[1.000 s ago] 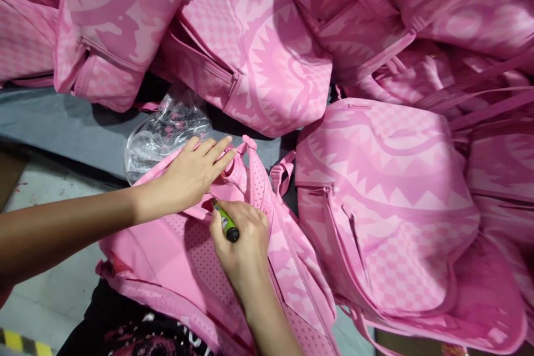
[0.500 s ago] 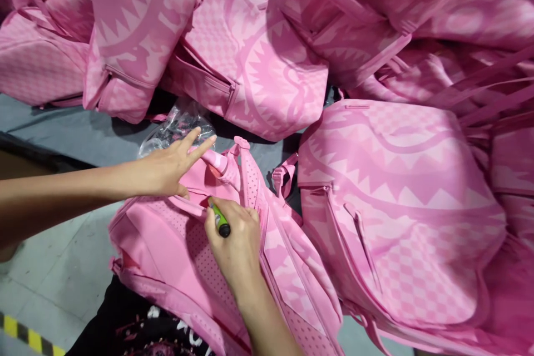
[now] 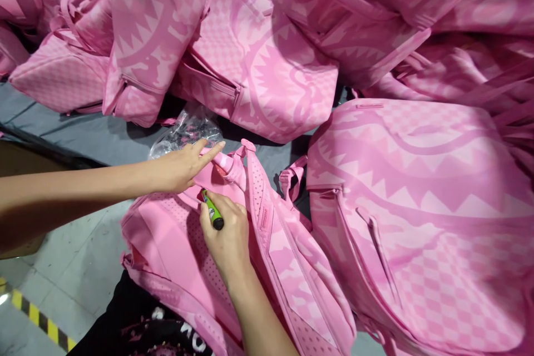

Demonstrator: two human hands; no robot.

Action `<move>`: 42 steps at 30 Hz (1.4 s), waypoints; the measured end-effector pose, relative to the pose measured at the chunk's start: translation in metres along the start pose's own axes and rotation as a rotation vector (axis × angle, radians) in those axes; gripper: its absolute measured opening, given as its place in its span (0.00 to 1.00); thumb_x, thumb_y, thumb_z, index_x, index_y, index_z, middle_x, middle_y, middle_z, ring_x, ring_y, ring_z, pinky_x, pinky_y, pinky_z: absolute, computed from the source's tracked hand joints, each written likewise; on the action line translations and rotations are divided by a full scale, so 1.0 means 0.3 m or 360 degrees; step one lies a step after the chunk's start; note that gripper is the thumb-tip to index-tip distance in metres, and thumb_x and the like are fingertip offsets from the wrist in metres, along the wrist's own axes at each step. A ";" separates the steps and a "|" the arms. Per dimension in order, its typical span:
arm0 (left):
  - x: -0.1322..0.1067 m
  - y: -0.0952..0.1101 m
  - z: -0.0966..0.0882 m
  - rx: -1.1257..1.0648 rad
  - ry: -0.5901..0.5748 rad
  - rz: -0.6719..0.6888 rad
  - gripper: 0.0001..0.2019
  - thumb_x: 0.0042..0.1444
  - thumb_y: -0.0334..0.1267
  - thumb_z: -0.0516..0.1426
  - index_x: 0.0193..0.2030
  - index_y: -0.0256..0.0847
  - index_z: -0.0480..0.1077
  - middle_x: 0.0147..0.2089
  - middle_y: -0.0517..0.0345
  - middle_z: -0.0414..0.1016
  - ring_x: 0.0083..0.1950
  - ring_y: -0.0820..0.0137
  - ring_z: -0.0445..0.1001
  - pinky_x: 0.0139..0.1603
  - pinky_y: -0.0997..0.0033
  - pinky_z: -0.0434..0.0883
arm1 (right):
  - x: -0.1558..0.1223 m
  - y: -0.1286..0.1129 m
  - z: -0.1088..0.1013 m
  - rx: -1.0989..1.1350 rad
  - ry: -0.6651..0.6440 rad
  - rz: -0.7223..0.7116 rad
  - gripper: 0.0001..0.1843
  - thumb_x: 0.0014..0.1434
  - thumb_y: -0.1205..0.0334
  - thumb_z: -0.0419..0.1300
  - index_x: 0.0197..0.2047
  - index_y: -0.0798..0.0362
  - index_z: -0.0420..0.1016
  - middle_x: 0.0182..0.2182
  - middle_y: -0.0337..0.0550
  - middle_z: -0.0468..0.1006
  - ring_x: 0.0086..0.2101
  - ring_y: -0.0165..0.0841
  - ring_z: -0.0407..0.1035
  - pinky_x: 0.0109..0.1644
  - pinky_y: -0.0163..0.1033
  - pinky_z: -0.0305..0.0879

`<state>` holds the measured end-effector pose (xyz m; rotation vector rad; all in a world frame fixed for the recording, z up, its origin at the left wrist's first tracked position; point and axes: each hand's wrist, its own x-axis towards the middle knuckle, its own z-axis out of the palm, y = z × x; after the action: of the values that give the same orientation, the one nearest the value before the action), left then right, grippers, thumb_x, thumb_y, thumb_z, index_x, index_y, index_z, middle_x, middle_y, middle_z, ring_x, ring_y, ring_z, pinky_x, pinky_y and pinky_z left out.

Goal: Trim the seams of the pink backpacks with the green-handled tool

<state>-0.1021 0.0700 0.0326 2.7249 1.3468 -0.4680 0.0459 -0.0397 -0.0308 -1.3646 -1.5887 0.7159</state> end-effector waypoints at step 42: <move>0.022 -0.031 0.021 -0.0084 0.0125 0.0119 0.47 0.55 0.26 0.56 0.75 0.41 0.32 0.70 0.31 0.51 0.60 0.53 0.69 0.49 0.65 0.70 | 0.058 -0.018 0.013 -0.0034 -0.0141 0.0130 0.13 0.60 0.60 0.60 0.46 0.50 0.81 0.43 0.46 0.84 0.43 0.41 0.78 0.52 0.50 0.73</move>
<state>-0.1071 0.0795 0.0253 2.7656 1.2501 -0.3189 0.0403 -0.0235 -0.0233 -1.4375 -1.6211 0.8203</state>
